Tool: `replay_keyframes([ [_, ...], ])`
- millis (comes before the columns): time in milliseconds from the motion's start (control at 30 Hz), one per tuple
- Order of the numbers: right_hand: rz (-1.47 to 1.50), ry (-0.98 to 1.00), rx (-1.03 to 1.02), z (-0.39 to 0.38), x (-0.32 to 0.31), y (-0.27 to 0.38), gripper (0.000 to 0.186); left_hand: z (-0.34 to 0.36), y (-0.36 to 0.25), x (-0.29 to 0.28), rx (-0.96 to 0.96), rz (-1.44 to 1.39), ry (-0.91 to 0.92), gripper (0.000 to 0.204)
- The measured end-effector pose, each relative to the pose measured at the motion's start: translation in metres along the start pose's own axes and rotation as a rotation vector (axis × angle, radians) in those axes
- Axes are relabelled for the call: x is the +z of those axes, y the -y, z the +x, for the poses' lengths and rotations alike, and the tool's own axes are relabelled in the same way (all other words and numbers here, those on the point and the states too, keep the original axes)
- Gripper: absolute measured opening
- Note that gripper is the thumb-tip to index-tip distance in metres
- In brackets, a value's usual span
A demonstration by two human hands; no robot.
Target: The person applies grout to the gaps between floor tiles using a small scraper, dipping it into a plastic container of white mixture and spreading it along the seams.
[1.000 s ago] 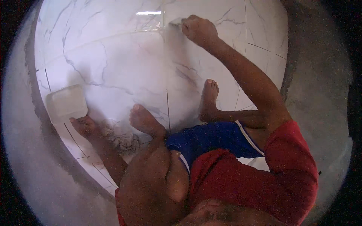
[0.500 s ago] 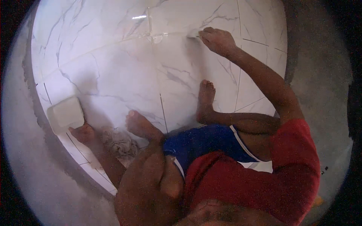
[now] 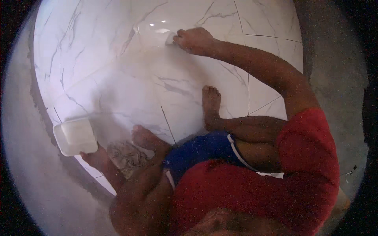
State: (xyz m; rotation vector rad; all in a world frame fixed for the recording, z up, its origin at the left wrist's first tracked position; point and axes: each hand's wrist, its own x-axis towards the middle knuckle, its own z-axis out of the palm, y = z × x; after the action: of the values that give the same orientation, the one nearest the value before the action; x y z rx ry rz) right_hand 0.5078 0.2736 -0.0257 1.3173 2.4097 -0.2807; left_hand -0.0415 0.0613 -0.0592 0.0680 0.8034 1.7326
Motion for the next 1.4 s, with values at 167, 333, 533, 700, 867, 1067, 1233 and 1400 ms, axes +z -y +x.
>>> replay_keyframes([
  [167, -0.016, 0.102, 0.079, -0.079, 0.014, -0.058, 0.024, 0.005, -0.039, 0.051, -0.08, 0.236, -0.056, 0.064],
  [333, -0.072, -0.017, 0.27, -0.138, 0.046, -0.114, 0.027, 0.018, -0.056, 0.15, 0.209, 0.756, -0.154, 0.065],
  [533, 0.149, -0.303, 0.053, -0.057, 0.017, -0.054, 0.021, 0.044, -0.103, 0.246, -0.328, 0.312, 0.202, 0.069],
  [700, 0.234, -0.379, -0.137, 0.034, -0.008, 0.015, 0.012, 0.008, -0.074, 0.333, -0.399, 0.34, 0.28, 0.072],
  [867, 0.133, -0.324, -0.208, 0.038, -0.019, 0.036, 0.008, -0.035, -0.027, 0.366, -0.475, 0.234, 0.308, 0.072],
  [1067, 0.253, -0.244, -0.048, -0.026, 0.026, -0.01, 0.009, -0.048, -0.005, 0.355, -0.438, 0.247, 0.197, 0.069],
  [1233, 0.111, -0.23, 0.169, -0.13, 0.062, -0.093, 0.027, -0.046, -0.009, 0.358, -0.38, 0.24, 0.121, 0.07],
  [1400, 0.057, -0.352, 0.379, -0.174, 0.076, -0.133, 0.035, -0.045, -0.019, 0.355, -0.366, 0.322, 0.178, 0.072],
])
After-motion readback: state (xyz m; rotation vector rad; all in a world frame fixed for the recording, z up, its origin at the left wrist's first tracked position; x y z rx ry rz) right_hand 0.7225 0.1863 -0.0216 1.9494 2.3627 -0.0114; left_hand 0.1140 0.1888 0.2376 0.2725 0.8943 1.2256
